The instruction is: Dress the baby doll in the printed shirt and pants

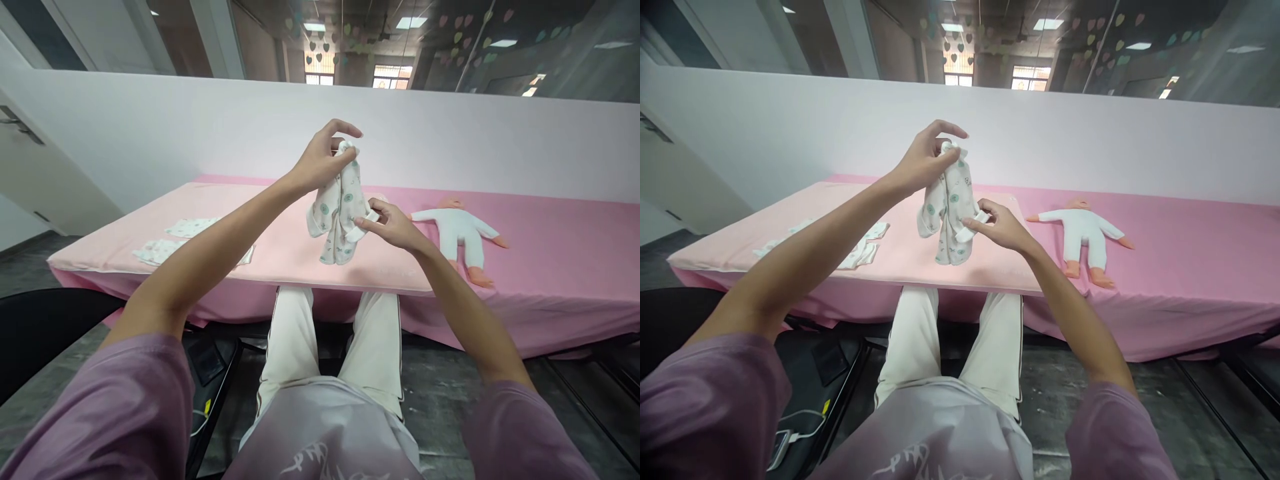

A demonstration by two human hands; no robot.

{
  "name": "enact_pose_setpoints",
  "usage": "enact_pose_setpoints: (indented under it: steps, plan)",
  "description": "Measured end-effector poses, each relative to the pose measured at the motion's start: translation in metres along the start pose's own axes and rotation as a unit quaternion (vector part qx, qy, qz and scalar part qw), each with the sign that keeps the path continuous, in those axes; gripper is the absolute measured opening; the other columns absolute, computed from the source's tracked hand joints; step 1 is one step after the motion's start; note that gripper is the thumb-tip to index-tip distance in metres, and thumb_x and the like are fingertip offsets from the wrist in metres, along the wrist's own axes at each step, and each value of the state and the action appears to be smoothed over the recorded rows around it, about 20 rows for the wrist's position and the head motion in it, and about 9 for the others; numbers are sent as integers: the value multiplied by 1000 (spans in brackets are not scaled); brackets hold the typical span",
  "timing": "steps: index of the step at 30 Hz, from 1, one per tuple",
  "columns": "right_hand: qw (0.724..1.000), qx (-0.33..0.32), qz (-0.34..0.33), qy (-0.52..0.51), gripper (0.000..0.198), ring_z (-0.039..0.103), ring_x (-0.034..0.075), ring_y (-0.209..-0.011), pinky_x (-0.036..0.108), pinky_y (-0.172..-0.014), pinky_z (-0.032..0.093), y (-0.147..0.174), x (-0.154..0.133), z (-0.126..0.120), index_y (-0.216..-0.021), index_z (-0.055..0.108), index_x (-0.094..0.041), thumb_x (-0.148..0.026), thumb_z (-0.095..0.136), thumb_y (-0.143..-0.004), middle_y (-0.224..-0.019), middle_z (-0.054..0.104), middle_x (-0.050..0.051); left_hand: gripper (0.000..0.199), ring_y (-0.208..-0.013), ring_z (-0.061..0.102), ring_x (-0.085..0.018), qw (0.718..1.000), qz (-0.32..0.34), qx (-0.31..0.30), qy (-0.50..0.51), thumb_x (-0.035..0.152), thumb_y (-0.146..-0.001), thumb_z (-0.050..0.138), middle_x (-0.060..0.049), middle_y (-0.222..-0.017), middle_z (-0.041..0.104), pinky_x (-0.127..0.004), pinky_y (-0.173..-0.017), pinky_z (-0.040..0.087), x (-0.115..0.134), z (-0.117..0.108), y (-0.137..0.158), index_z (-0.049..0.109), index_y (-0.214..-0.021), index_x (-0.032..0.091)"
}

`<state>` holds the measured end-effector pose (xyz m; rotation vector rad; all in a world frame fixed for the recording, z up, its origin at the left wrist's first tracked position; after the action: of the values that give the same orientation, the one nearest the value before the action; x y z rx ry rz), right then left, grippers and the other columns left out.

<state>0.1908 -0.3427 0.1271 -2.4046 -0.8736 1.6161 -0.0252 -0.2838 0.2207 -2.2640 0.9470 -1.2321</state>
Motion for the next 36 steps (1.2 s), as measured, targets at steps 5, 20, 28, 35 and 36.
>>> enact_pose_setpoints:
  steps: [5,20,28,35,36]
  plan:
    - [991,41,-5,-129,42,68,28,-111,45,-97,63,23,-49,11,-115,66,-32,-66,80,-94,-114,69,4,37,-84,68,-22,1000,-15,14,1,40,-102,61,-5,-89,62,-37,-78,60,-19,-5,1,60,-135,25]
    - [992,26,59,-105,50,69,29,-121,53,-109,58,-15,48,13,-111,66,-27,-64,88,-84,-122,75,6,33,-93,72,-22,1000,5,-5,25,45,-109,57,-5,-98,65,-41,-86,61,-5,10,5,59,-136,27]
    - [990,44,-36,-126,69,54,29,-152,55,-130,46,-19,31,16,-135,58,-38,-65,92,-81,-154,64,3,27,-109,73,-25,999,41,4,18,41,-109,57,-7,-121,65,-39,-89,60,28,10,6,62,-131,26]
    - [974,-45,25,-223,72,73,36,-130,54,-112,61,-18,15,27,-129,72,-32,-71,95,-73,-130,79,8,31,-102,73,-23,992,103,-26,64,33,-107,55,-8,-117,68,-35,-85,60,61,-2,15,63,-135,24]
    - [972,-57,21,-228,69,74,36,-128,53,-111,62,-18,12,29,-123,75,-30,-71,96,-73,-126,80,9,32,-100,74,-22,989,128,-29,72,32,-106,54,-8,-117,68,-33,-84,59,67,-4,16,63,-136,24]
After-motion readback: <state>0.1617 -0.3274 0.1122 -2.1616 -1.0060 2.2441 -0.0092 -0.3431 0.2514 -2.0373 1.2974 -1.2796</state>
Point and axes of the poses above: each hand's wrist, its own y-axis away from the middle knuckle, its own z-axis out of the palm, x = y × z, the point moved 2 cm from there along -y, towards the middle knuckle
